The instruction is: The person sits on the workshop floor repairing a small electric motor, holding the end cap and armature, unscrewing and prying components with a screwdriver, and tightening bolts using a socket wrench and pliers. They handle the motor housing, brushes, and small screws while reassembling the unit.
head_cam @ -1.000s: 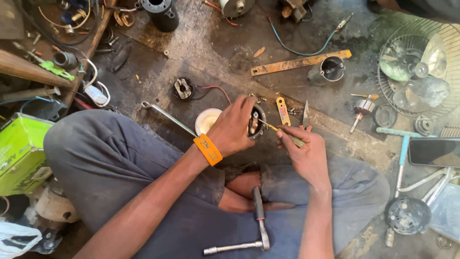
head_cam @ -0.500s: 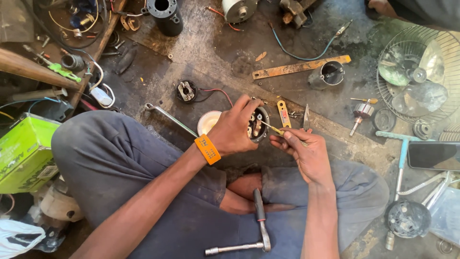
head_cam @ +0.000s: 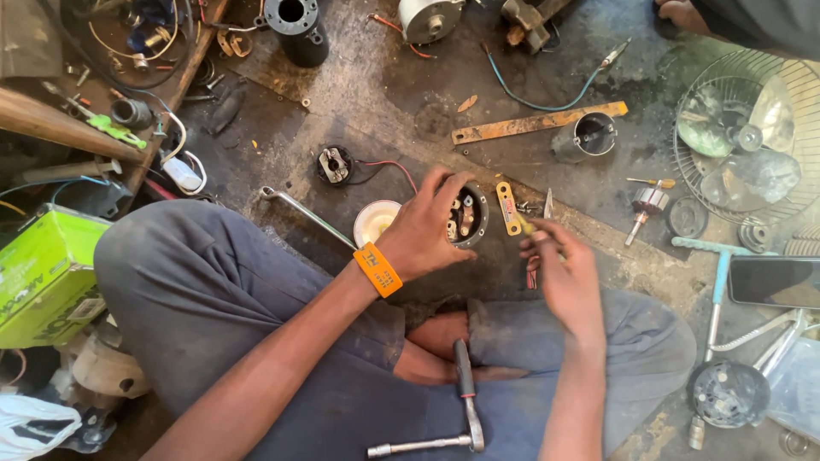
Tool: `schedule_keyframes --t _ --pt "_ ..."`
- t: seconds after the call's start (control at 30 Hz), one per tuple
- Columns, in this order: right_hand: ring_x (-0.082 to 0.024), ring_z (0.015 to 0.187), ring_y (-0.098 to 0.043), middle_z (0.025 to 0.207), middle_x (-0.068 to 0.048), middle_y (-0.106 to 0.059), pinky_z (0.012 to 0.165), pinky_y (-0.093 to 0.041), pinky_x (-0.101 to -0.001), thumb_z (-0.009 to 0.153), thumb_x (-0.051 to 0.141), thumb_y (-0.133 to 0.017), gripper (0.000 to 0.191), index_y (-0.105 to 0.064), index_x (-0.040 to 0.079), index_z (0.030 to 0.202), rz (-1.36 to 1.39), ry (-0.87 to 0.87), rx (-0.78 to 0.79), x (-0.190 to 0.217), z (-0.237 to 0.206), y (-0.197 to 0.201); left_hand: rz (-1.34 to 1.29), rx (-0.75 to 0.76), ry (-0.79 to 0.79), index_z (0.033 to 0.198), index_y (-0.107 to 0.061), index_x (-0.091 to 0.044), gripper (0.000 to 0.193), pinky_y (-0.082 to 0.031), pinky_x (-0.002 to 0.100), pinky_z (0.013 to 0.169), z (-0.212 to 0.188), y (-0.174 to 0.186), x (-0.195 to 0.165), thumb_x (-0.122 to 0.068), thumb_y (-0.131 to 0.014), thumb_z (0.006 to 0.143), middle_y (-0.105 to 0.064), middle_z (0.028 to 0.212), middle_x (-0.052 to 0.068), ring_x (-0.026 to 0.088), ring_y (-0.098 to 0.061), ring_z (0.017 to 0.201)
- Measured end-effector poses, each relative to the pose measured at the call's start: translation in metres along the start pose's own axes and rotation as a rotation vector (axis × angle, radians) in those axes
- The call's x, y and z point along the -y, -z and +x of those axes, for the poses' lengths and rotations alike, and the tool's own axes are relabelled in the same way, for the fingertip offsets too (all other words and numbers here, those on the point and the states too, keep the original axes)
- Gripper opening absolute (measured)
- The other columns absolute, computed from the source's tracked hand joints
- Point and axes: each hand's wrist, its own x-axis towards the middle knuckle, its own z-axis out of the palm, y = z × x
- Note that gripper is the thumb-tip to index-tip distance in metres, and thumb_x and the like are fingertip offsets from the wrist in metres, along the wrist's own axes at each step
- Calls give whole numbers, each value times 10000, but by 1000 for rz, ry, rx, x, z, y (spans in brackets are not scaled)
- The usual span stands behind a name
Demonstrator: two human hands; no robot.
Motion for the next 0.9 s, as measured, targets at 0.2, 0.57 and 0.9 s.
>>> schedule_keyframes --t 0.2,0.57,0.9 --pt "-194 819 -698 926 -113 -758 722 -534 -342 874 87 -722 227 -666 17 1082 -439 65 -105 -28 4 -9 -25 -58 -121 1480 -409 -49 1048 -527 455 1011 1 5 -10 -210 -978 615 -450 1392 190 424 -574 1245" --pt "-341 809 -711 813 -135 -724 742 -548 -446 781 269 -843 302 -658 56 891 -793 -22 -140 -41 6 -29 -1098 -172 458 1296 -595 -6 557 -634 376 726 10 -3 0 -185 -793 807 -684 1126 79 173 -679 990" --pt "-247 660 -667 764 -109 -703 663 -520 -358 888 258 -765 238 -688 45 963 -627 -48 -152 14 -15 -42 -1218 -356 452 1137 -674 35 403 -601 294 742 5 14 27 23 -834 768 -747 974 89 152 -717 822"
